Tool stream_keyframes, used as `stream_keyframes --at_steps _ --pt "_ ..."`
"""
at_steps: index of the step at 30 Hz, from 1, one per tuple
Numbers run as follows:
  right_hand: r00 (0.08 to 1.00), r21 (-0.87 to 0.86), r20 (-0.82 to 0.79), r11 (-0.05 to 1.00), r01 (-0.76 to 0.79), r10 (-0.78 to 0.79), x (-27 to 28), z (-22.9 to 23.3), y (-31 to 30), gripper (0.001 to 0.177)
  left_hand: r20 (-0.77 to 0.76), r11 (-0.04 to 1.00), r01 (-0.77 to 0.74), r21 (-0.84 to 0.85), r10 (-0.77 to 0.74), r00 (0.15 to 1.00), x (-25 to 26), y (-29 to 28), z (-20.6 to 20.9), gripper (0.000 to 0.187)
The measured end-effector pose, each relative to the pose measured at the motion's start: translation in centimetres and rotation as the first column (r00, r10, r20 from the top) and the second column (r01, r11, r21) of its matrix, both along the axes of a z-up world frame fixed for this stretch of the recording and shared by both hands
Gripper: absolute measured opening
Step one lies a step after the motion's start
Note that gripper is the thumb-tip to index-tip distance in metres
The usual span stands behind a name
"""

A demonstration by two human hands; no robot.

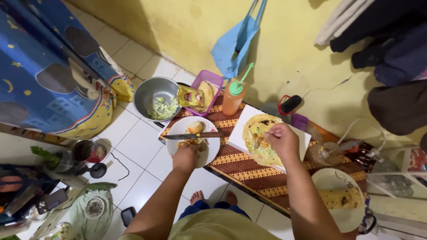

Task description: The recorder prepares a kebab wrap by adding shredded cabbage, pieces of cooked meat, and sauce to a tortilla on a table.

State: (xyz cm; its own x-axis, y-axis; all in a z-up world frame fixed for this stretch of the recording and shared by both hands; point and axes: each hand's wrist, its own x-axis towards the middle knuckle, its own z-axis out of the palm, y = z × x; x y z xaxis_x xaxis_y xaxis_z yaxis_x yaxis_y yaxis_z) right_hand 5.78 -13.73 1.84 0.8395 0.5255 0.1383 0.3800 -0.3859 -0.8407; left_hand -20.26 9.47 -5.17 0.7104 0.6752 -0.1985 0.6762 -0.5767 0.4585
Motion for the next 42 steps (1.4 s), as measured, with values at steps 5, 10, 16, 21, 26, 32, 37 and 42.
stream_keyframes --at_steps 5,10,16,21,26,32,37,42 --pt "0.993 -0.093 -0.118 0.995 0.020 -0.031 1.8 -1.5 -1.5 0.026 -0.057 0.999 -0.036 0.017 0.037 0.998 0.8 0.3 -2.8 0.021" --pt "1.000 -0.283 -0.023 0.959 -0.022 0.016 1.3 -0.4 -0.6 0.029 -0.051 0.998 -0.060 0.024 0.061 0.997 0.9 0.5 -3.4 0.017" --pt "0.999 -0.303 -0.023 0.952 -0.047 0.042 1.6 -0.9 -1.1 0.025 0.136 0.967 -0.215 -0.140 0.234 0.963 0.8 1.4 -2.0 0.015" --pt "0.990 -0.092 -0.121 0.994 0.065 -0.076 -0.1 1.3 -2.2 0.020 0.454 0.834 -0.165 -0.526 0.440 0.775 1.5 2.2 -2.5 0.010" --pt "0.991 -0.075 -0.132 0.997 0.023 -0.032 -2.5 0.4 -2.7 0.015 0.493 0.672 -0.009 -0.741 0.552 0.672 3.5 0.5 1.4 0.009" --pt "0.898 0.034 -0.342 0.958 -0.284 0.278 -7.5 -0.5 0.9 0.030 0.555 0.613 0.189 -0.768 0.487 0.675 5.3 -4.2 2.9 0.009" --pt "0.752 0.209 -0.560 0.937 -0.279 0.348 -10.3 -6.0 3.9 0.037 0.539 0.539 0.254 -0.803 0.475 0.695 4.3 -6.2 -0.6 0.010" --pt "0.805 0.138 -0.516 0.956 -0.260 0.293 -11.0 -7.4 5.5 0.027 0.502 0.823 0.054 -0.565 0.291 0.815 1.9 -4.1 -1.4 0.020"
